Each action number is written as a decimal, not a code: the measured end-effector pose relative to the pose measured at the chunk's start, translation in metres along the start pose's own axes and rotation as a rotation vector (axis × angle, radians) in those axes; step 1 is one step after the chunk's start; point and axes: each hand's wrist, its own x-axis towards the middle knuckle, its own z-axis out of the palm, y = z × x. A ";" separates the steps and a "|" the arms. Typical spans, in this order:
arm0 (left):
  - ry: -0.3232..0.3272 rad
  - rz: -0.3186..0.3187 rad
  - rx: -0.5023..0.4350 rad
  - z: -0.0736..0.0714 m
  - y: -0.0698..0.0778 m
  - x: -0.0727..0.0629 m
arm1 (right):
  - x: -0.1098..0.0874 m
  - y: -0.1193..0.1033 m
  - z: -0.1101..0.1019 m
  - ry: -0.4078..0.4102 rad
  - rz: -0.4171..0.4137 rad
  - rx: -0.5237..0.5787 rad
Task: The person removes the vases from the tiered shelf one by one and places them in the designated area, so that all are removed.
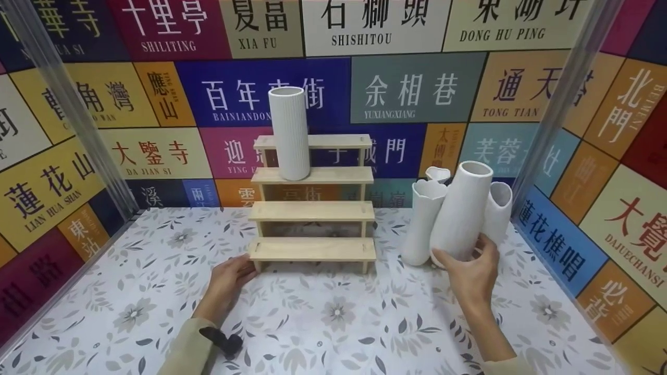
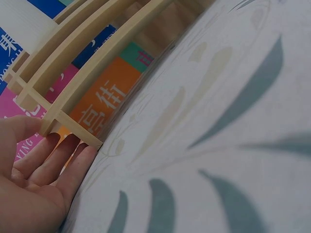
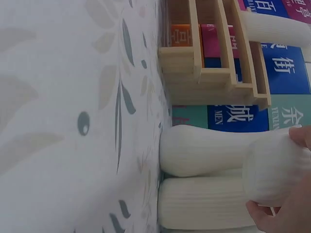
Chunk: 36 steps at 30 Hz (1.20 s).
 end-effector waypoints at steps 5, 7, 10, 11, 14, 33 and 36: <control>0.006 0.004 0.008 -0.002 0.001 -0.002 | 0.002 0.010 -0.010 -0.013 0.069 -0.011; 0.007 0.010 0.003 -0.003 0.001 -0.002 | 0.004 0.014 -0.013 -0.015 0.095 -0.006; 0.006 0.029 0.004 -0.003 0.000 -0.002 | 0.009 0.018 -0.017 -0.017 0.140 0.011; 0.006 0.034 0.002 -0.003 0.000 -0.002 | 0.010 0.020 -0.018 -0.018 0.156 0.015; 0.006 0.035 -0.002 -0.002 0.000 -0.002 | 0.014 0.025 -0.021 -0.021 0.206 0.022; -0.011 0.028 -0.026 0.001 0.001 -0.002 | 0.035 0.056 -0.033 -0.077 0.305 -0.049; -0.008 0.031 -0.030 0.001 0.000 -0.002 | 0.036 0.059 -0.033 -0.090 0.307 -0.042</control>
